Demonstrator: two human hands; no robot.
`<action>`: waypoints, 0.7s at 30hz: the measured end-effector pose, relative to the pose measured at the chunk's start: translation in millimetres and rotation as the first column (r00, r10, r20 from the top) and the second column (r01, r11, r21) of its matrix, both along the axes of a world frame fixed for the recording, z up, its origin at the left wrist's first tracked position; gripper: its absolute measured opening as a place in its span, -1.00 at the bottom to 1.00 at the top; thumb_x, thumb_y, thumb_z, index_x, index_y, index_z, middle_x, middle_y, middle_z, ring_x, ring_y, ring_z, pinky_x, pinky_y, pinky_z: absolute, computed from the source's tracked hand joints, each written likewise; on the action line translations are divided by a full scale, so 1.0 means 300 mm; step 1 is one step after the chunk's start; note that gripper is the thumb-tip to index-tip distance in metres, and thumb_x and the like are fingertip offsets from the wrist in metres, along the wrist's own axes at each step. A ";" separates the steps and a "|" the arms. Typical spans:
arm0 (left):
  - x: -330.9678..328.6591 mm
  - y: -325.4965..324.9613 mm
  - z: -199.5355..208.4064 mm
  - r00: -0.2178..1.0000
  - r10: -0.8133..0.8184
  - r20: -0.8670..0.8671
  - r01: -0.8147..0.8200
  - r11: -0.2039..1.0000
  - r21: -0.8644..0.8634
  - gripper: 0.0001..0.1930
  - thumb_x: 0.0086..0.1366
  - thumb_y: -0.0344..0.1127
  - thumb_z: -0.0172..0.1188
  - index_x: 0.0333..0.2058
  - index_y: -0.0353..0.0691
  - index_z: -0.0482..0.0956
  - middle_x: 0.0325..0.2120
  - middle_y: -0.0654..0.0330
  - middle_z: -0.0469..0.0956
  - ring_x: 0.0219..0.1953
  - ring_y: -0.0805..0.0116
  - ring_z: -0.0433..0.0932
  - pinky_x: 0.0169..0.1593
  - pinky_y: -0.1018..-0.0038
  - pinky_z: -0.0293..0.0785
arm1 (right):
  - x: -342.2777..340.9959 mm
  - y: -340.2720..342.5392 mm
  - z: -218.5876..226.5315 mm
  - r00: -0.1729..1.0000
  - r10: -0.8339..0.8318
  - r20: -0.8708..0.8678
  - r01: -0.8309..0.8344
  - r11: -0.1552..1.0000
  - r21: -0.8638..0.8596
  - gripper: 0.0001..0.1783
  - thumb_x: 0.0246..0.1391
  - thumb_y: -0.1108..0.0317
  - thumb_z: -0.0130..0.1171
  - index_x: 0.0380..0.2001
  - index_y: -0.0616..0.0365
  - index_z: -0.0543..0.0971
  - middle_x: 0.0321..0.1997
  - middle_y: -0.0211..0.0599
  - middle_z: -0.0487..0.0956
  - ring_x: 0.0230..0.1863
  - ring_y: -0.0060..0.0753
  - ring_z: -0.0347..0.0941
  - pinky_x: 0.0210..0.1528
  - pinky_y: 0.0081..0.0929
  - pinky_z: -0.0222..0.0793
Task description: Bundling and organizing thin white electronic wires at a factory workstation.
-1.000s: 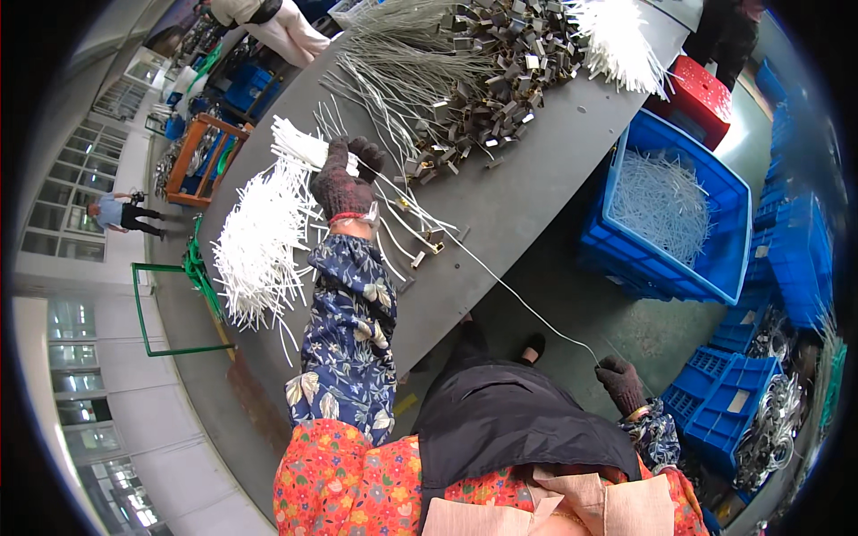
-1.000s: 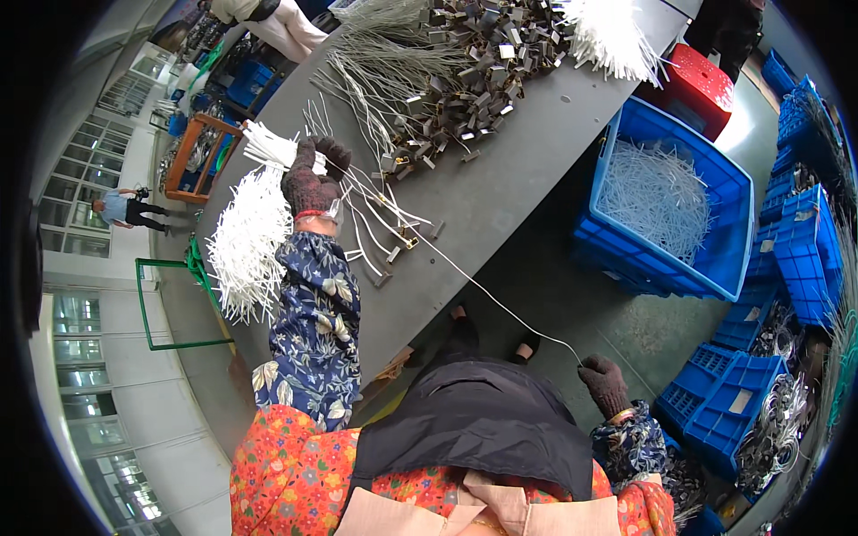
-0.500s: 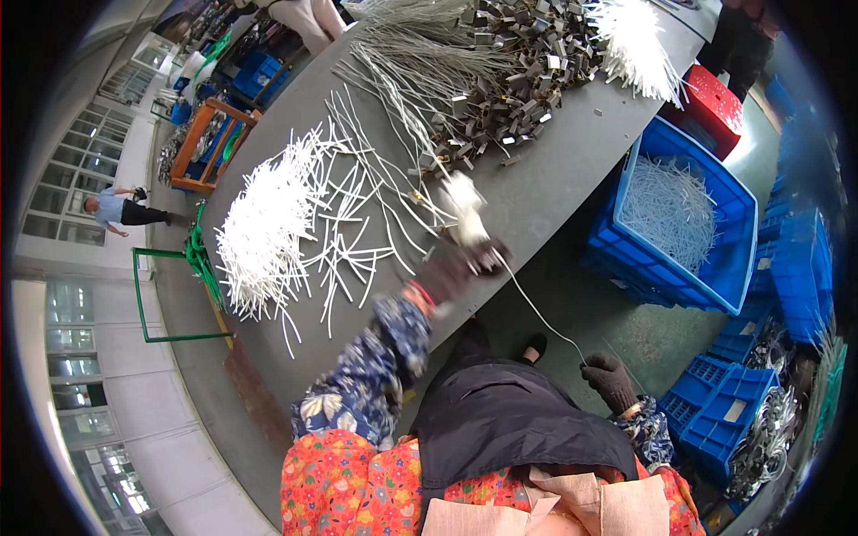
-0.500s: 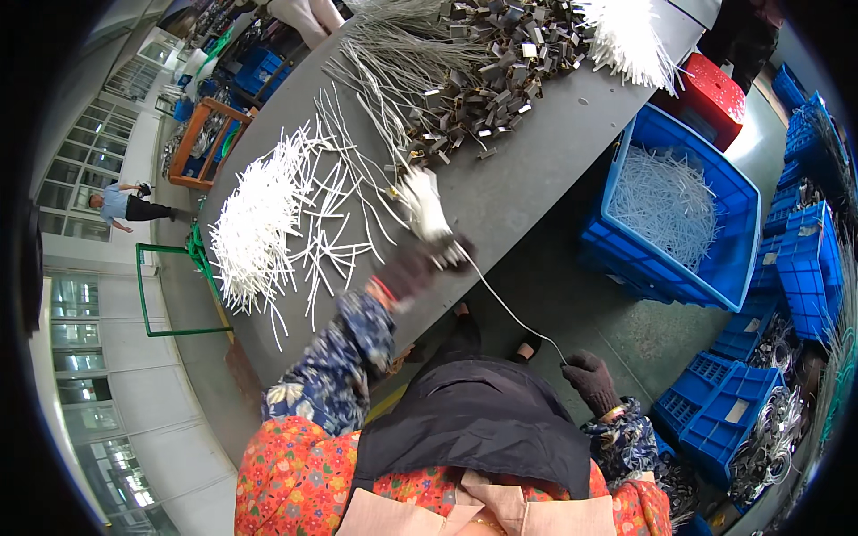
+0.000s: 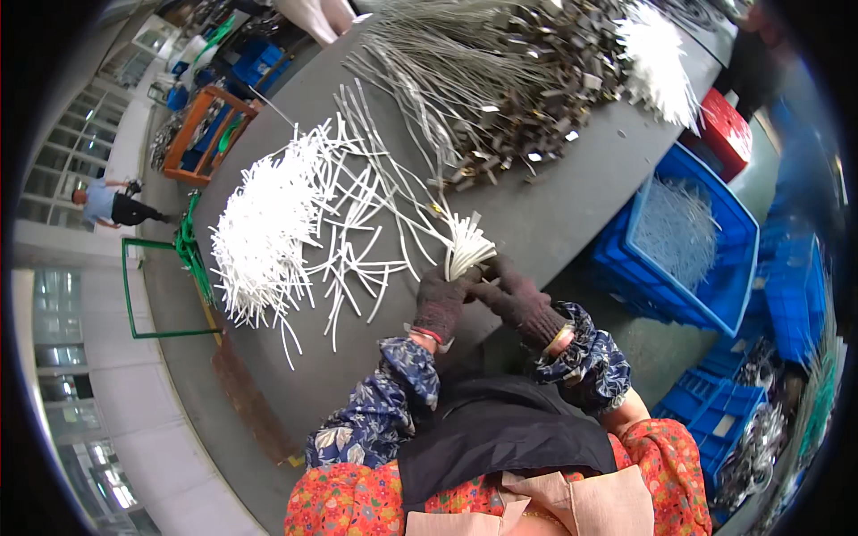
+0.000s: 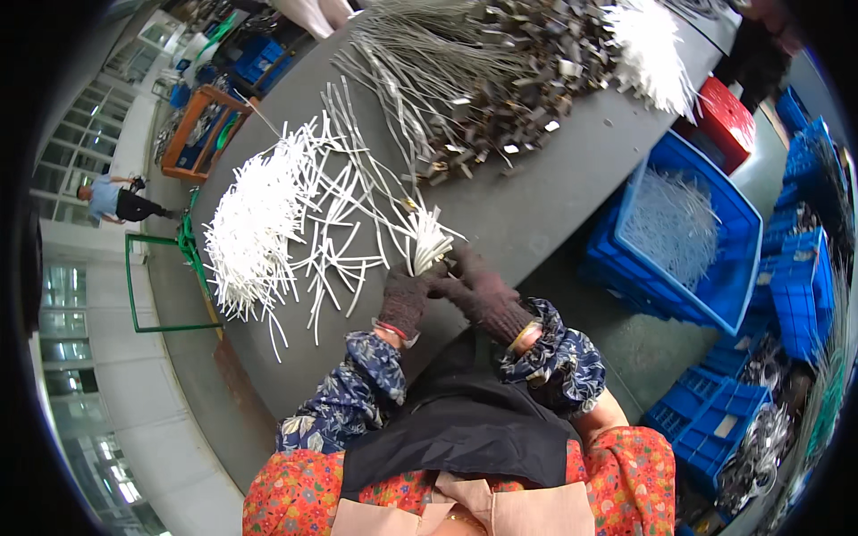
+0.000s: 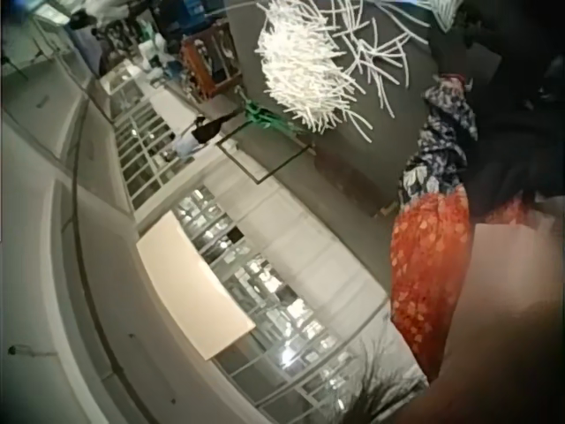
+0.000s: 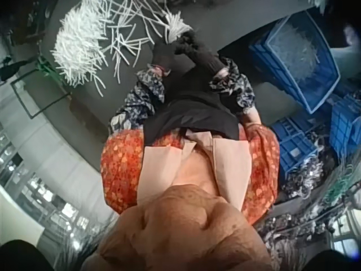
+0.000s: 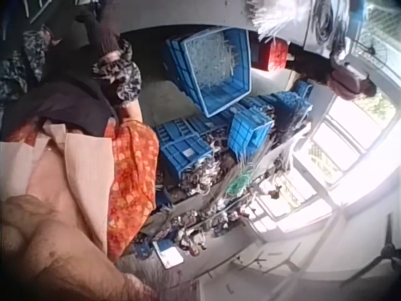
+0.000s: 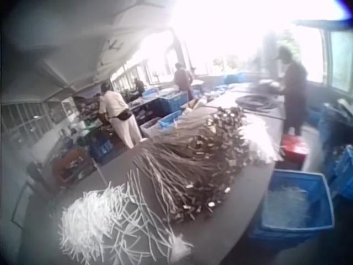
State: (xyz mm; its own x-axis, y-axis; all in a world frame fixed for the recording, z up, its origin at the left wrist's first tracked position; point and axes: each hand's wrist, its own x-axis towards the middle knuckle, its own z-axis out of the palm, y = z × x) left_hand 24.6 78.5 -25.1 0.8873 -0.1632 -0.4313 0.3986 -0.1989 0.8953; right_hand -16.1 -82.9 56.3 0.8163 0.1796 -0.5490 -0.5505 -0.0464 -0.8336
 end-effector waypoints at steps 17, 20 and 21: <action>0.180 0.115 0.114 0.952 0.199 -0.231 -0.268 0.908 -0.323 -0.78 0.20 -0.17 0.28 -0.37 -0.21 0.57 -0.73 0.42 0.35 -0.78 0.62 0.22 -0.70 0.64 0.09 | 0.524 -0.306 -0.352 0.840 -0.344 0.420 0.420 0.902 -0.103 -0.88 0.07 0.51 0.08 -0.36 0.20 0.59 -0.45 -0.38 0.46 -0.44 -0.46 0.42 -0.41 -0.44 0.33; 0.148 -0.015 0.072 0.926 0.123 -0.357 -0.327 0.734 -0.596 -0.77 0.27 -0.23 0.22 -0.22 -0.27 0.52 -0.53 0.25 0.53 -0.56 0.46 0.51 -0.49 0.50 0.47 | 0.364 -0.338 -0.333 0.820 -0.508 0.263 0.564 0.797 -0.215 -0.82 0.01 0.38 0.24 -0.34 0.17 0.47 -0.60 -0.40 0.39 -0.80 -0.59 0.18 -0.77 -0.51 0.11; 0.139 -0.061 0.020 0.919 0.069 -0.389 -0.339 0.643 -0.687 -0.77 0.28 -0.25 0.22 -0.18 -0.26 0.52 -0.44 0.21 0.55 -0.47 0.40 0.55 -0.41 0.43 0.52 | 0.311 -0.329 -0.340 0.798 -0.551 0.245 0.601 0.758 -0.253 -0.79 0.02 0.37 0.24 -0.30 0.18 0.46 -0.59 -0.37 0.39 -0.83 -0.57 0.16 -0.81 -0.48 0.10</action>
